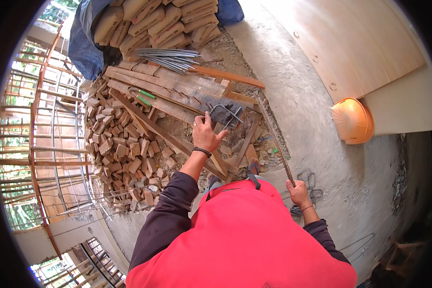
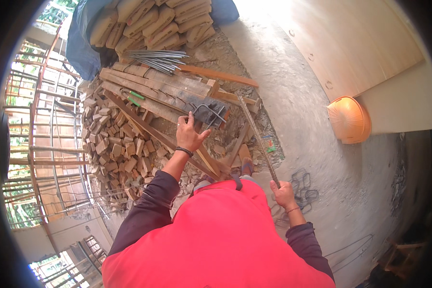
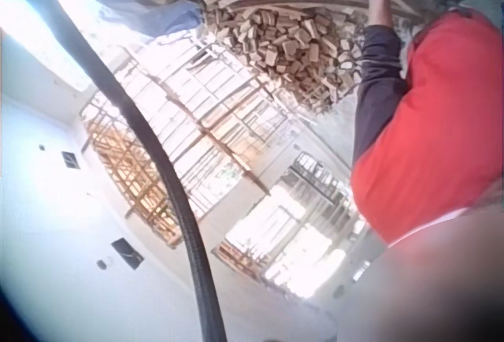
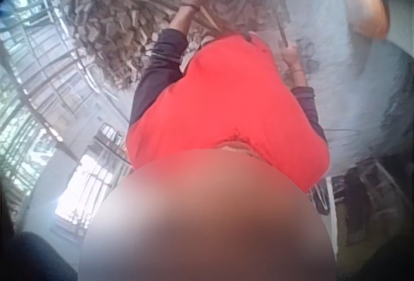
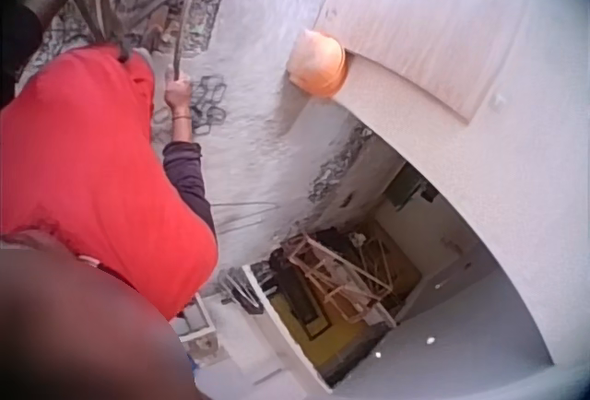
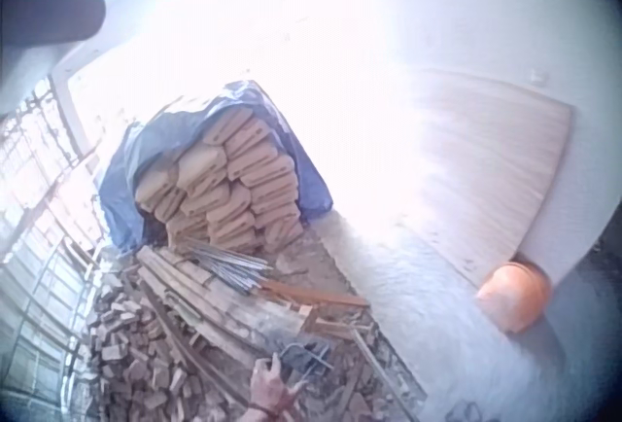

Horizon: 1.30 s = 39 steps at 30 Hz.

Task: The person repeatedly bends metal rods into U-shaped forms using a long metal bar as a lever against a fixed metal jig. The person picks up straight rods, positions them in the jig, applies leverage to bend them, and places the finished pieces on the floor.

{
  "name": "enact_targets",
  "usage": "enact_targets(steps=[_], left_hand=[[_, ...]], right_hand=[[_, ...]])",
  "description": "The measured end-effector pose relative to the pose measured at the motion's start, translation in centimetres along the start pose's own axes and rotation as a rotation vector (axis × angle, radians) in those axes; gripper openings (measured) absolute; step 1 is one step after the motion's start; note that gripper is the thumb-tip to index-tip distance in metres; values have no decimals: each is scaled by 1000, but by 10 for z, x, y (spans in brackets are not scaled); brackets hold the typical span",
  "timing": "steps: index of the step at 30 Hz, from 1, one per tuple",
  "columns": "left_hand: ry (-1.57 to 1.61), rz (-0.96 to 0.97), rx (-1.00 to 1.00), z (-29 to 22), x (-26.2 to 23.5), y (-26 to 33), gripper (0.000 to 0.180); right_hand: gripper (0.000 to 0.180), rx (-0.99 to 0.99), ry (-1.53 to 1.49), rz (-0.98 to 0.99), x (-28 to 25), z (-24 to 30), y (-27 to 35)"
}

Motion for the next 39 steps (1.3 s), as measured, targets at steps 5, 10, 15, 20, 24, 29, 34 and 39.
enact_targets(steps=[5, 10, 15, 20, 24, 29, 34, 39], left_hand=[[-63, 65, 56, -2, 8, -1, 92], [-51, 128, 35, -2, 14, -3, 92], [-27, 155, 5, 4, 15, -2, 92], [-19, 140, -15, 6, 15, -1, 92], [-16, 130, -33, 6, 14, -1, 91], [-32, 134, -39, 8, 15, -1, 90], [-19, 138, -56, 7, 14, 0, 90], [-17, 155, -87, 5, 14, 7, 90]], right_hand=[[60, 76, -141, 165, -9, -5, -19], [56, -107, 159, 30, -53, 5, -62], [58, -225, 257, 87, -73, 7, -92], [63, -277, 521, 205, -89, 6, -137], [62, -338, 563, 275, -97, 19, -174], [62, -384, 715, 320, -103, 39, -231], [61, -441, 812, 310, -107, 70, -292], [63, -638, 783, 253, -105, 106, -325]])
Point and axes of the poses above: each hand's wrist, its own y-axis away from the middle knuckle, its own x-axis out of the palm, z = x × y, the point moved 10 cm from there along -y, towards the middle knuckle, and after that the axes turned 10 degrees about -z, right-handed, at the moved point
